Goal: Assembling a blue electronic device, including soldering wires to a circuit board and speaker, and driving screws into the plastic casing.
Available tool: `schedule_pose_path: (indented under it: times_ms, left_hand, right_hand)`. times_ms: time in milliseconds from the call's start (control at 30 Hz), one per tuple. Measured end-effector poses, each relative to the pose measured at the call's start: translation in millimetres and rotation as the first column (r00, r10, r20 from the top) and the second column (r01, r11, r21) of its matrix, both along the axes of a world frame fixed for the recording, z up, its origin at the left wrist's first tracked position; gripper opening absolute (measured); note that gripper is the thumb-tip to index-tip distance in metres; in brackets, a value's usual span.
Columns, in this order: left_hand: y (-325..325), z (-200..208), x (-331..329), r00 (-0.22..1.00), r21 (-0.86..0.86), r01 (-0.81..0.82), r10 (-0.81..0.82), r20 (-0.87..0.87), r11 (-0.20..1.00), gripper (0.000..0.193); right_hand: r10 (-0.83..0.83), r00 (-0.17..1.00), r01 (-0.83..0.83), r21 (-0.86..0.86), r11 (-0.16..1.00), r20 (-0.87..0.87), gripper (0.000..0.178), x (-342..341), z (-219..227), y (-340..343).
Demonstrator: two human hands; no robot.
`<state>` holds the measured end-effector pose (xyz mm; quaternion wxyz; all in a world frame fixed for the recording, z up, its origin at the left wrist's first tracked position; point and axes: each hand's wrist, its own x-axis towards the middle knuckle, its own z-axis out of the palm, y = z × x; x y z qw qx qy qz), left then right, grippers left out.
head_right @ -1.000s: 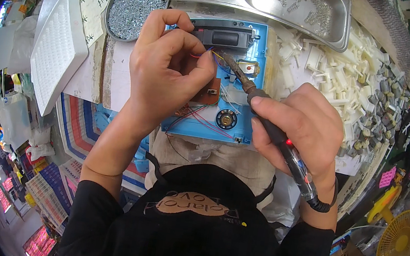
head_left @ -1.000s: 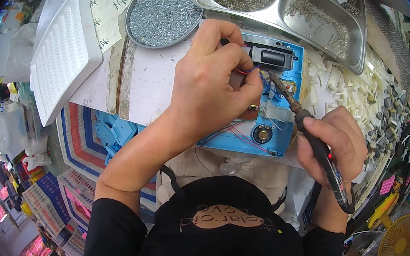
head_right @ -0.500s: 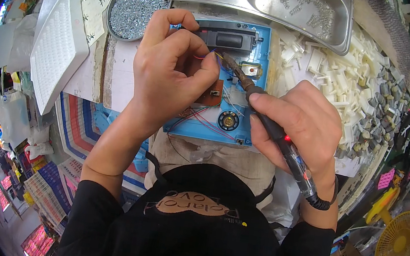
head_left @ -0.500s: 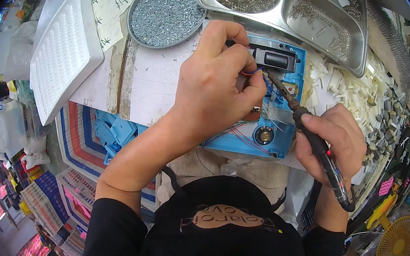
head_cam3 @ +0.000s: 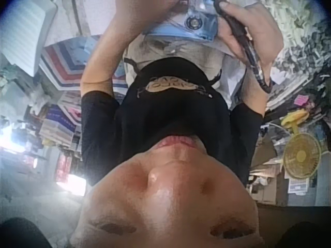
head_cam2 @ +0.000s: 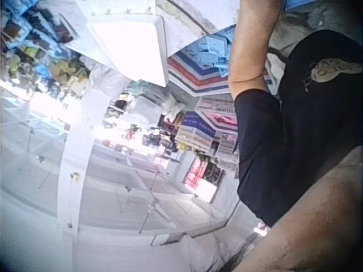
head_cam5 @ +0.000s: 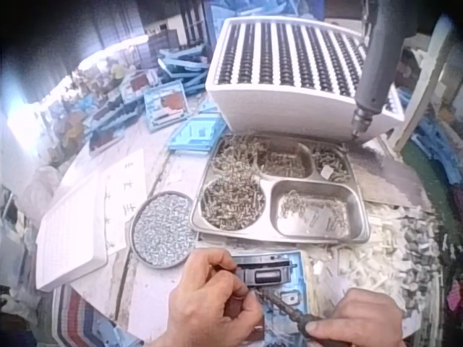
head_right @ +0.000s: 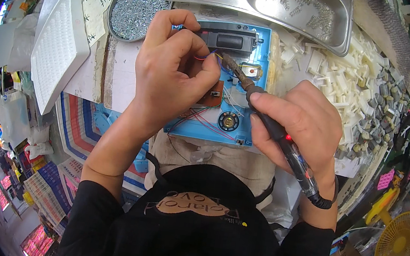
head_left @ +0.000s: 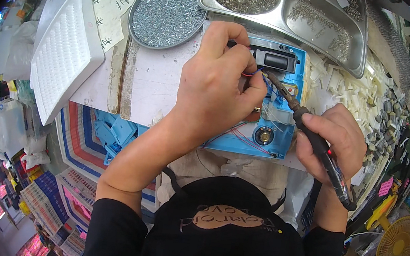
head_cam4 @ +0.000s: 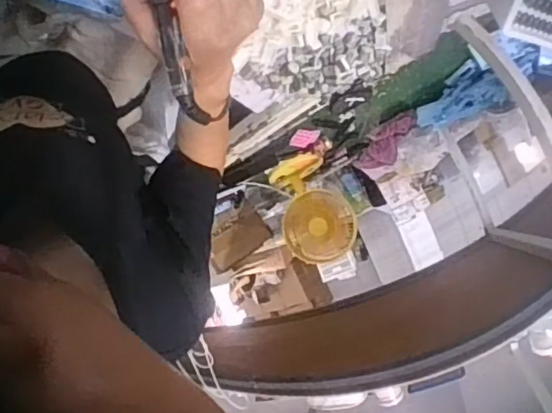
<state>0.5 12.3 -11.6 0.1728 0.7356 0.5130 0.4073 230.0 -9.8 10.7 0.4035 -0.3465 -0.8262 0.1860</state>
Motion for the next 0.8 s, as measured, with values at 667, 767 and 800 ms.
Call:
schedule_pose_path:
  times_ms: [667,767,800]
  left_hand:
    - [-1.0,0.5,1.6,1.0,0.012,-0.014,0.014,-0.01,1.0,0.013]
    - [-0.2,0.2,1.7,1.0,0.023,-0.014,0.015,-0.011,1.0,0.013]
    - [0.1,-0.2,1.2,1.0,0.033,-0.011,0.011,-0.02,0.999,0.012]
  right_hand:
    - [-0.024,0.999,0.023,-0.019,1.0,-0.026,0.037,9.1,9.1,-11.0]
    - [-0.028,0.999,0.028,-0.027,0.999,-0.018,0.036,10.2,12.7,-11.0]
    - [-0.029,0.999,0.029,-0.023,0.999,-0.023,0.035,10.4,12.2,-11.3]
